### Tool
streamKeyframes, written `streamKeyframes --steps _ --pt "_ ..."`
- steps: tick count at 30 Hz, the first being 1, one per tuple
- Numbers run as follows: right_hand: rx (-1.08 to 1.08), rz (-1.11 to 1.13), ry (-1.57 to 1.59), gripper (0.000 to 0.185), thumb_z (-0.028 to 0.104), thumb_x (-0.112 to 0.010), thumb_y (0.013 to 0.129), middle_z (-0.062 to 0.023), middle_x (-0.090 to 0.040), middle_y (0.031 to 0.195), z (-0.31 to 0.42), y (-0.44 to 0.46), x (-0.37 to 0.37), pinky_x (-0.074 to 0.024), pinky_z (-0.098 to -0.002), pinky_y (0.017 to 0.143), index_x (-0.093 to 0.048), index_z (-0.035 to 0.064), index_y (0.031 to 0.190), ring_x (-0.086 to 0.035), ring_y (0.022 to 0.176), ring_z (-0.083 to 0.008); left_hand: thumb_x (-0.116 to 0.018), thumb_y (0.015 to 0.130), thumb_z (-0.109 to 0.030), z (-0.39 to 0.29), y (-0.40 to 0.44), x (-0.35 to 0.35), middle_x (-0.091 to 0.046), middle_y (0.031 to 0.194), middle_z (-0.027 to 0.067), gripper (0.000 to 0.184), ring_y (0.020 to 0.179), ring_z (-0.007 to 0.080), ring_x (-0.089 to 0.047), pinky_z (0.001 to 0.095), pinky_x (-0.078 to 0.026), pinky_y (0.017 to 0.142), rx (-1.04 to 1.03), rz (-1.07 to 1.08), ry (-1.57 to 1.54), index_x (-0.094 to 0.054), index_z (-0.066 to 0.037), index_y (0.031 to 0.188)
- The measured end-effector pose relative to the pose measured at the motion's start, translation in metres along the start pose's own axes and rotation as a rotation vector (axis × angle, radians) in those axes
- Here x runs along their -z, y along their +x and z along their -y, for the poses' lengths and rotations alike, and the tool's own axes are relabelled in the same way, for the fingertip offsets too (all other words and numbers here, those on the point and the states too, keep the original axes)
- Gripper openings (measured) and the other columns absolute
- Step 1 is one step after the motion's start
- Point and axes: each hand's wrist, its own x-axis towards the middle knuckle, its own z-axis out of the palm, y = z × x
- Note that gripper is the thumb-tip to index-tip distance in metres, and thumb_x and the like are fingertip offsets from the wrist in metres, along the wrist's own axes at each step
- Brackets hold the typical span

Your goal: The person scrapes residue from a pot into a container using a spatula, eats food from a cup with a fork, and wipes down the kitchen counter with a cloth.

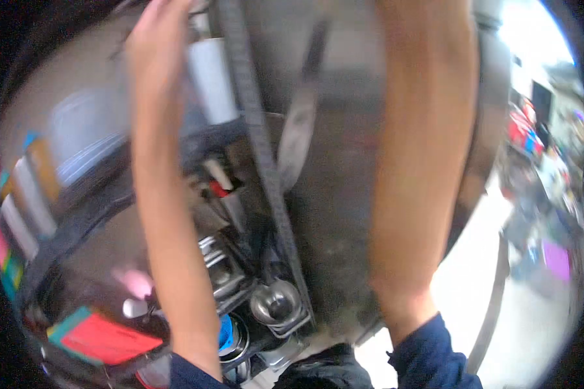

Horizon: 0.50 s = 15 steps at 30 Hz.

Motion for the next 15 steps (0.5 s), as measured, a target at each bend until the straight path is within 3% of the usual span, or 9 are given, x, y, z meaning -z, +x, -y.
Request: streamKeyframes --steps 1,3,4,5,6,7,10,11,15 --pt "-0.003 0.049 -0.017 0.022 0.014 -0.050 0.082 -0.0145 -0.059 0.062 0.012 -0.015 0.016 -0.0447 -0.0364 0.054 -0.058 0.0002 0.066 -0.059 0.056 -0.0240 -0.043 0.090 -0.019 0.001 -0.042 -0.001 -0.059 0.109 0.0160 0.033 0.107 0.0226 -0.054 0.0341 -0.037 0.095 0.009 0.006 -0.485 -0.054 0.003 0.113" --pt "-0.032 0.157 -0.069 0.024 0.014 -0.050 0.082 -0.0140 -0.058 0.058 0.034 -0.041 0.055 -0.0434 -0.0366 0.051 -0.056 0.0004 0.064 -0.057 0.052 -0.0235 -0.039 0.091 -0.021 -0.029 -0.145 -0.003 -0.055 0.115 0.0202 0.037 0.107 0.0254 -0.053 0.0389 -0.040 0.092 0.289 0.204 -0.467 -0.052 0.007 0.112" --pt "-0.075 0.213 -0.101 0.025 0.014 -0.050 0.083 -0.0137 -0.057 0.057 0.046 -0.052 0.079 -0.0427 -0.0367 0.050 -0.056 0.0005 0.062 -0.057 0.050 -0.0233 -0.040 0.091 -0.020 -0.027 -0.199 -0.004 -0.054 0.115 0.0214 0.038 0.108 0.0286 -0.052 0.0411 -0.040 0.092 0.266 0.332 -0.752 -0.050 0.008 0.114" --pt "-0.163 0.306 -0.113 0.026 0.015 -0.049 0.084 -0.0126 -0.056 0.056 0.060 -0.059 0.105 -0.0422 -0.0351 0.050 -0.055 0.0004 0.063 -0.056 0.051 -0.0217 -0.042 0.090 -0.023 -0.026 -0.241 0.007 -0.051 0.119 0.0205 0.042 0.110 0.0291 -0.050 0.0407 -0.039 0.093 0.735 0.575 -0.764 -0.048 0.008 0.117" --pt "-0.335 0.422 -0.127 0.027 0.016 -0.048 0.086 -0.0116 -0.055 0.056 0.080 -0.058 0.138 -0.0416 -0.0335 0.051 -0.054 0.0003 0.065 -0.054 0.051 -0.0200 -0.048 0.087 -0.025 -0.033 -0.287 0.009 -0.050 0.120 0.0185 0.046 0.110 0.0275 -0.050 0.0374 -0.039 0.092 0.873 0.641 -0.836 -0.046 0.009 0.119" --pt "-0.518 0.519 -0.158 0.028 0.018 -0.047 0.087 -0.0106 -0.054 0.055 0.102 -0.054 0.168 -0.0411 -0.0319 0.051 -0.053 0.0002 0.066 -0.053 0.052 -0.0183 -0.052 0.087 -0.031 -0.049 -0.321 0.007 -0.051 0.119 0.0175 0.051 0.108 0.0265 -0.050 0.0355 -0.037 0.093 0.682 0.789 -0.725 -0.044 0.008 0.120" --pt "-0.951 0.384 -0.171 0.028 0.020 -0.047 0.090 -0.0019 -0.057 0.060 0.139 -0.034 0.238 -0.0406 -0.0233 0.052 -0.056 -0.0001 0.072 -0.050 0.056 -0.0067 -0.053 0.090 -0.025 -0.108 -0.372 -0.037 -0.059 0.103 0.0117 0.036 0.093 0.0147 -0.055 0.0271 -0.043 0.080 0.965 0.963 -0.891 -0.050 0.006 0.109" --pt "-1.029 0.318 -0.168 0.021 0.014 -0.049 0.089 -0.0043 -0.061 0.076 0.147 -0.023 0.267 -0.0414 -0.0167 0.055 -0.059 -0.0037 0.095 -0.054 0.059 -0.0059 -0.052 0.090 -0.021 -0.126 -0.383 -0.049 -0.061 0.096 0.0111 0.030 0.087 0.0136 -0.057 0.0258 -0.044 0.076 0.946 1.048 -0.829 -0.053 0.005 0.105" --pt "-0.990 0.101 -0.342 0.028 0.018 -0.044 0.091 -0.0104 -0.062 0.084 0.183 0.039 0.377 -0.0473 -0.0229 0.064 -0.056 -0.0049 0.101 -0.061 0.073 -0.0135 -0.048 0.090 -0.013 -0.166 -0.429 -0.112 -0.065 0.081 0.0107 0.020 0.073 0.0118 -0.059 0.0237 -0.046 0.069 0.936 1.172 -0.881 -0.057 0.004 0.095"
